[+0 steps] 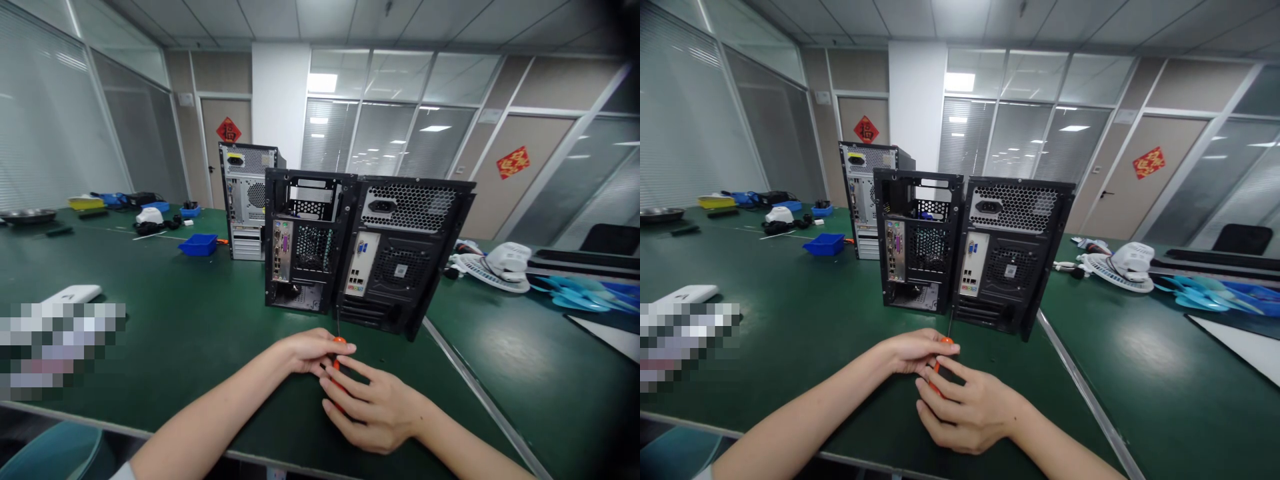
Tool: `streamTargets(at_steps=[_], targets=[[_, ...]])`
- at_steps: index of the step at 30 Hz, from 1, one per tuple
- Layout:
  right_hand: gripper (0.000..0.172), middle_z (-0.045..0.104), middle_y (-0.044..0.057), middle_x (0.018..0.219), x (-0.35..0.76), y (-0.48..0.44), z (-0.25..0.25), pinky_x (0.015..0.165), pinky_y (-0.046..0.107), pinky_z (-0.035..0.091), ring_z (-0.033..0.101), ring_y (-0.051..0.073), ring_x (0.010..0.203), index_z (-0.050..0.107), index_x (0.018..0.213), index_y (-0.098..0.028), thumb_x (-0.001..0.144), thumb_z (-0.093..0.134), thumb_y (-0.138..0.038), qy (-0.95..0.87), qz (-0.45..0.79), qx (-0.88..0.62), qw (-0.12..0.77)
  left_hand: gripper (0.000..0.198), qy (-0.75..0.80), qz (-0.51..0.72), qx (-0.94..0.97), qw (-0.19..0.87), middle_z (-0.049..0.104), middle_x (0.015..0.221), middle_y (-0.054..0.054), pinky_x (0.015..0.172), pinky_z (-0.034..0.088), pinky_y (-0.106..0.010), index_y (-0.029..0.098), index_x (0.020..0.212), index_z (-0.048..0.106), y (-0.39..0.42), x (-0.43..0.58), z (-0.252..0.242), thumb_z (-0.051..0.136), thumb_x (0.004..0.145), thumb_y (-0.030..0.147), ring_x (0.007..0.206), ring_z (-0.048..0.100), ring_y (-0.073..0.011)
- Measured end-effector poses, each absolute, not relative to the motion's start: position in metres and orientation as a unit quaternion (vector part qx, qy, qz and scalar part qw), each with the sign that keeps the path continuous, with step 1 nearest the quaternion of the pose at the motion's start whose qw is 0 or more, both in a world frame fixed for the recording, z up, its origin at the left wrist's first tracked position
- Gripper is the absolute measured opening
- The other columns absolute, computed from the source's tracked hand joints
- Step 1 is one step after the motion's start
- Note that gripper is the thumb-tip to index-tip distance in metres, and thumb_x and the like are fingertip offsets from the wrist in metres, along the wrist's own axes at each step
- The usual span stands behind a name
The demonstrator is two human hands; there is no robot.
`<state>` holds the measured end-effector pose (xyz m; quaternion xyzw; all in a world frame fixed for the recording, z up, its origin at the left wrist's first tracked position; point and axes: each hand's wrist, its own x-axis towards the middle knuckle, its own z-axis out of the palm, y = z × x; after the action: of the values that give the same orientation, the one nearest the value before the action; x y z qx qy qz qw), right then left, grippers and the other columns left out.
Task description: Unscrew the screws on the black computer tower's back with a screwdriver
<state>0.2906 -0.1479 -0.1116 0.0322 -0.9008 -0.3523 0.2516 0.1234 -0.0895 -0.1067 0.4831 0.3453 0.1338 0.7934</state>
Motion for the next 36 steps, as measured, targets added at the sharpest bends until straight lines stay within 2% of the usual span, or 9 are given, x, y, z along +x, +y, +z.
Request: streamTargets(at_steps=[4,10,21,25,36], targets=[[0.032,0.063,0.011,0.114,0.29,-0.148,-0.112,0.104,0.05,0.04,0.057,0.026,0.113,0.064,0.107,-0.015,0.083,0.045,-0.024,-0.906,-0.343,0.04,0.245,0.055,0.35,0.129,0.508,0.776,0.051,0.046,0.005,0.037,0.029,-0.014,0.014,0.06,0.051,-0.09,0.124,-0.107,0.083,0.044,0.055,0.038,0.043,-0.0033],[0.029,0.063,0.007,0.117,0.287,-0.147,-0.114,0.106,0.045,0.04,0.058,0.022,0.111,0.064,0.109,-0.019,0.08,0.058,-0.025,-0.902,-0.348,0.026,0.255,0.057,0.384,0.131,0.537,0.74,0.045,0.045,0.007,0.04,0.028,-0.015,0.016,0.059,0.048,-0.093,0.124,-0.101,0.081,0.043,0.058,0.039,0.038,-0.0026],[0.029,0.062,0.007,0.119,0.287,-0.147,-0.114,0.106,0.043,0.041,0.057,0.021,0.113,0.063,0.111,-0.018,0.084,0.056,-0.024,-0.905,-0.35,0.021,0.241,0.058,0.378,0.123,0.604,0.691,0.039,0.044,0.008,0.04,0.019,-0.021,0.018,0.057,0.045,-0.092,0.123,-0.108,0.076,0.047,0.066,0.039,0.032,-0.0044],[0.027,0.063,0.007,0.118,0.286,-0.148,-0.113,0.105,0.042,0.042,0.057,0.021,0.113,0.064,0.109,-0.018,0.084,0.054,-0.022,-0.906,-0.351,0.014,0.238,0.058,0.401,0.128,0.607,0.674,0.043,0.046,0.008,0.043,0.02,-0.022,0.017,0.059,0.048,-0.091,0.124,-0.111,0.076,0.046,0.066,0.042,0.034,-0.0053],[0.027,0.065,0.007,0.113,0.285,-0.149,-0.112,0.099,0.04,0.048,0.059,0.02,0.11,0.063,0.11,-0.018,0.086,0.051,-0.02,-0.912,-0.337,0.006,0.234,0.058,0.431,0.124,0.619,0.644,0.042,0.047,0.008,0.045,0.024,-0.022,0.018,0.061,0.047,-0.093,0.125,-0.106,0.075,0.045,0.066,0.045,0.036,-0.0066]])
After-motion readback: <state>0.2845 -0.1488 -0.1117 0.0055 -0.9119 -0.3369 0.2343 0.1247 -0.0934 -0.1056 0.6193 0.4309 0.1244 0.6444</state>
